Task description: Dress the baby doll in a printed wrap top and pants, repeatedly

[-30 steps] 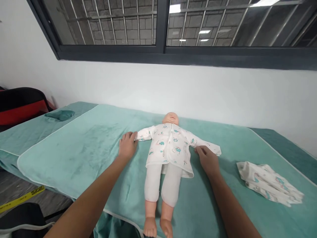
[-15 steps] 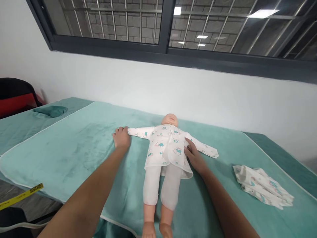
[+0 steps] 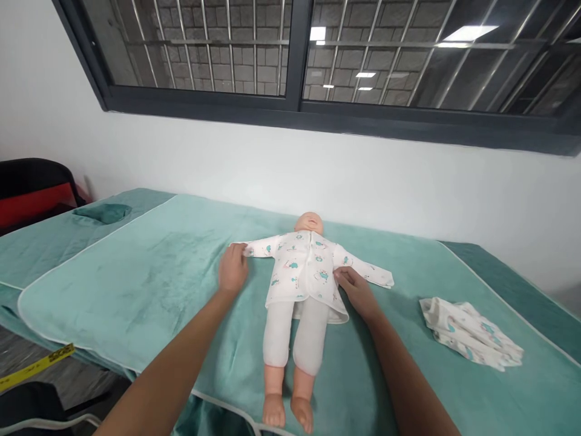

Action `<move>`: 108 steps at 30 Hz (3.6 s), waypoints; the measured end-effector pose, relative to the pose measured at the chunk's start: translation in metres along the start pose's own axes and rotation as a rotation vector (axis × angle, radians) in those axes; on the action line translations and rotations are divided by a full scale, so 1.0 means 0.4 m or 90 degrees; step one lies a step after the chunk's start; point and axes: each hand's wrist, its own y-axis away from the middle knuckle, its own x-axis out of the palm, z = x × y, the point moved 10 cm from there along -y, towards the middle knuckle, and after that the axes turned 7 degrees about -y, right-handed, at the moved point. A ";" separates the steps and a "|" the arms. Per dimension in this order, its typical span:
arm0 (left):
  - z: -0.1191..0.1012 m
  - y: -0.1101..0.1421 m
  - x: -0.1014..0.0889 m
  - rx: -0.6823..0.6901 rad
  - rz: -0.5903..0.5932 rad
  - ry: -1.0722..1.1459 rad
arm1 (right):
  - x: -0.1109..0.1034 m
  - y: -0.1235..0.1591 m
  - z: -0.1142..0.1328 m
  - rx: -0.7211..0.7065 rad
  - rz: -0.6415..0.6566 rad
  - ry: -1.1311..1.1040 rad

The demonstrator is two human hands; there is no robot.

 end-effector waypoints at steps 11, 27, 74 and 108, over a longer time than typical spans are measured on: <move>-0.146 0.129 0.134 -0.041 0.185 0.425 | 0.068 0.016 0.004 -0.025 0.078 -0.160; -0.162 0.108 0.179 -0.065 0.299 0.472 | 0.079 -0.032 0.016 -0.075 0.023 0.094; -0.409 0.315 -0.123 0.004 0.289 0.669 | 0.133 0.187 0.480 -0.116 0.201 -0.224; -0.539 0.145 -0.514 0.144 0.011 0.710 | -0.039 0.195 0.818 -0.293 0.109 -0.160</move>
